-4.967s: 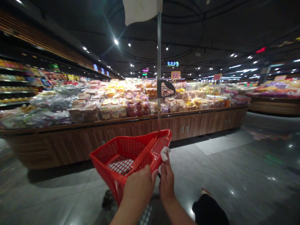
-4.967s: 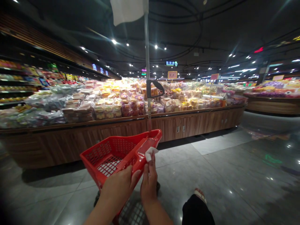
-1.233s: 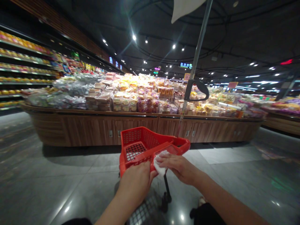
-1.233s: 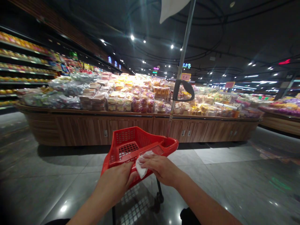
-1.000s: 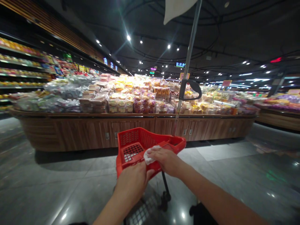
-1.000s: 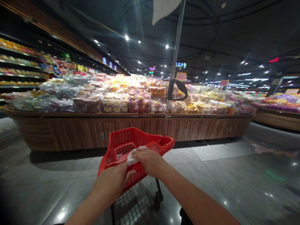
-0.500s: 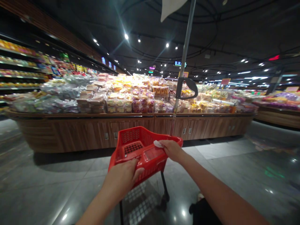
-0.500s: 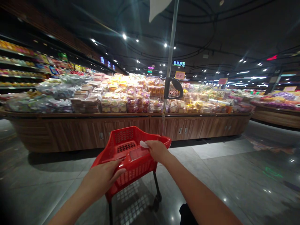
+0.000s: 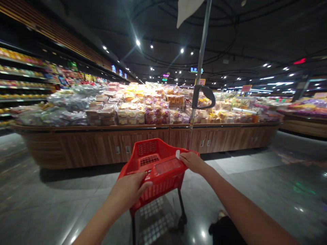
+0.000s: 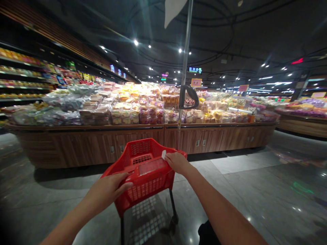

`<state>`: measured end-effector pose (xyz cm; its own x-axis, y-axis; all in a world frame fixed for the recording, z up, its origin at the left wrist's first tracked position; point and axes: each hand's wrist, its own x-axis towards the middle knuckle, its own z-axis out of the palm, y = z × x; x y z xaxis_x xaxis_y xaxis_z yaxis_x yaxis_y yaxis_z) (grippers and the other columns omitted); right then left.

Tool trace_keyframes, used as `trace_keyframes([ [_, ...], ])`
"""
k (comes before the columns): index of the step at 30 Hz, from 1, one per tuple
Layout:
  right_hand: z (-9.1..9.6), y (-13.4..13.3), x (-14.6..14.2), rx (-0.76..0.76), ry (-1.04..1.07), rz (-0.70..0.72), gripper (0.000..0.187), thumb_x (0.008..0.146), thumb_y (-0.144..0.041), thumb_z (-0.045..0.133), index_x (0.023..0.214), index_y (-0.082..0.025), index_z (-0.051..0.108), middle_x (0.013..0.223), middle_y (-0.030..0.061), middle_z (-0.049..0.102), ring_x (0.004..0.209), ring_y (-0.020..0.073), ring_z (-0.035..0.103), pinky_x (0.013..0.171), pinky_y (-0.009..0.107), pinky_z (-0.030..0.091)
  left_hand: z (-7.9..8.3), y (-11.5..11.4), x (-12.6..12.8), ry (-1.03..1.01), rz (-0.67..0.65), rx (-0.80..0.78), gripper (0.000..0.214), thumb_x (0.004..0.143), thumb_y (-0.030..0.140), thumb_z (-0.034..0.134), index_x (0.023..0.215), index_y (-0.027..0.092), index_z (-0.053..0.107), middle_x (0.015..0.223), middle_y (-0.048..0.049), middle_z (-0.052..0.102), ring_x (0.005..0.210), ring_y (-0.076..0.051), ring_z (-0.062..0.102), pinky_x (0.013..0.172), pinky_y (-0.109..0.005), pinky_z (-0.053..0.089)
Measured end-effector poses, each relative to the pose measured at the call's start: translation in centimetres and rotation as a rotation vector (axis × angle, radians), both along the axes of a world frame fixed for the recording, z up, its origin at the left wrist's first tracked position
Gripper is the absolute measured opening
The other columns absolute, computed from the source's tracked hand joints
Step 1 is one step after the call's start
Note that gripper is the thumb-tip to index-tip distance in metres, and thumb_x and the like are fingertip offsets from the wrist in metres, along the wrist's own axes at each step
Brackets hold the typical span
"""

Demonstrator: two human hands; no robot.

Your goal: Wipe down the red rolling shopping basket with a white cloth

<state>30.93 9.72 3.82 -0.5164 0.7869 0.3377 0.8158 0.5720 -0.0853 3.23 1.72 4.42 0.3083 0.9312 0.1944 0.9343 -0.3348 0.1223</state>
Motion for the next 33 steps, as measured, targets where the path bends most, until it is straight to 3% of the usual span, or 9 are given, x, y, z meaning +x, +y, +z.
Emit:
trace_keyframes([
  [4, -2.7, -3.0, 0.0, 0.181, 0.309, -0.033, 0.030, 0.095, -0.023, 0.035, 0.104, -0.016, 0.062, 0.101, 0.0090, 0.067, 0.095, 0.0183, 0.061, 0.086, 0.033, 0.045, -0.2, 0.1, -0.3, 0.003, -0.003, 0.000, 0.036, 0.086, 0.046, 0.037, 0.110, 0.028, 0.057, 0.108, -0.0027, 0.066, 0.095, -0.021, 0.060, 0.077, -0.029, 0.041],
  [9, -7.3, -6.0, -2.5, 0.422, 0.558, 0.011, 0.040, 0.090, -0.020, 0.042, 0.129, -0.020, 0.047, 0.134, 0.0095, 0.048, 0.128, 0.0228, 0.038, 0.108, 0.049, 0.025, -0.3, 0.2, -0.9, 0.000, -0.024, -0.019, 0.038, 0.085, 0.047, 0.038, 0.109, 0.027, 0.059, 0.108, -0.0026, 0.066, 0.098, -0.022, 0.060, 0.078, -0.030, 0.041],
  [11, -8.6, -6.7, -3.7, 0.453, 0.578, 0.079, 0.037, 0.088, -0.021, 0.046, 0.124, -0.022, 0.053, 0.134, 0.0083, 0.049, 0.130, 0.0240, 0.036, 0.108, 0.052, 0.023, -0.2, 0.1, -1.1, -0.005, -0.044, -0.032, 0.038, 0.086, 0.047, 0.037, 0.109, 0.027, 0.059, 0.109, -0.0024, 0.066, 0.100, -0.022, 0.060, 0.078, -0.030, 0.042],
  [14, -9.5, -6.9, -4.2, 0.500, 0.614, 0.114, 0.021, 0.085, -0.019, 0.051, 0.101, -0.024, 0.065, 0.122, 0.0059, 0.060, 0.124, 0.0236, 0.044, 0.109, 0.053, 0.022, -0.1, 0.1, -1.5, -0.010, -0.056, -0.020, 0.038, 0.086, 0.047, 0.037, 0.112, 0.028, 0.058, 0.113, -0.0012, 0.065, 0.102, -0.022, 0.059, 0.081, -0.030, 0.042],
  [18, -9.7, -5.3, -1.6, 0.593, 0.678, 0.028, 0.016, 0.085, -0.013, 0.051, 0.081, -0.021, 0.065, 0.113, 0.0065, 0.065, 0.115, 0.0209, 0.054, 0.107, 0.051, 0.027, -0.1, 0.1, -2.1, -0.007, -0.067, -0.019, 0.041, 0.087, 0.049, 0.034, 0.113, 0.028, 0.058, 0.113, -0.0011, 0.065, 0.100, -0.021, 0.059, 0.081, -0.030, 0.042],
  [22, -9.7, -3.5, 1.4, 0.668, 0.682, 0.042, 0.013, 0.081, -0.014, 0.056, 0.072, -0.020, 0.060, 0.111, 0.0074, 0.066, 0.114, 0.0223, 0.054, 0.103, 0.050, 0.034, -0.4, 0.6, -2.7, 0.031, -0.075, 0.029, 0.043, 0.087, 0.050, 0.034, 0.112, 0.026, 0.058, 0.108, -0.0033, 0.067, 0.095, -0.022, 0.061, 0.079, -0.032, 0.043],
  [25, -9.0, -3.1, 1.2, 0.641, 0.689, 0.112, 0.007, 0.080, -0.017, 0.059, 0.085, -0.021, 0.061, 0.112, 0.0081, 0.065, 0.113, 0.0221, 0.055, 0.100, 0.048, 0.039, -0.7, 0.9, -3.0, 0.071, -0.103, 0.075, 0.046, 0.087, 0.052, 0.032, 0.110, 0.024, 0.059, 0.105, -0.0047, 0.068, 0.093, -0.023, 0.062, 0.077, -0.033, 0.044],
  [30, -6.6, -3.4, -1.3, 0.555, 0.456, 0.325, 0.032, 0.086, -0.024, 0.055, 0.118, -0.021, 0.054, 0.118, 0.0081, 0.062, 0.112, 0.0198, 0.055, 0.100, 0.042, 0.041, -0.7, 1.3, -3.7, 0.080, -0.135, 0.108, 0.045, 0.086, 0.053, 0.032, 0.106, 0.025, 0.062, 0.105, -0.0038, 0.068, 0.091, -0.022, 0.063, 0.075, -0.031, 0.045],
  [33, -5.6, -3.2, -0.5, 0.563, 0.328, 0.391, 0.036, 0.089, -0.020, 0.050, 0.125, -0.022, 0.050, 0.121, 0.0068, 0.061, 0.115, 0.0182, 0.054, 0.100, 0.039, 0.041, -0.7, 1.7, -4.6, 0.064, -0.163, 0.120, 0.046, 0.086, 0.054, 0.034, 0.110, 0.025, 0.060, 0.112, -0.0039, 0.066, 0.098, -0.022, 0.062, 0.080, -0.031, 0.046],
])
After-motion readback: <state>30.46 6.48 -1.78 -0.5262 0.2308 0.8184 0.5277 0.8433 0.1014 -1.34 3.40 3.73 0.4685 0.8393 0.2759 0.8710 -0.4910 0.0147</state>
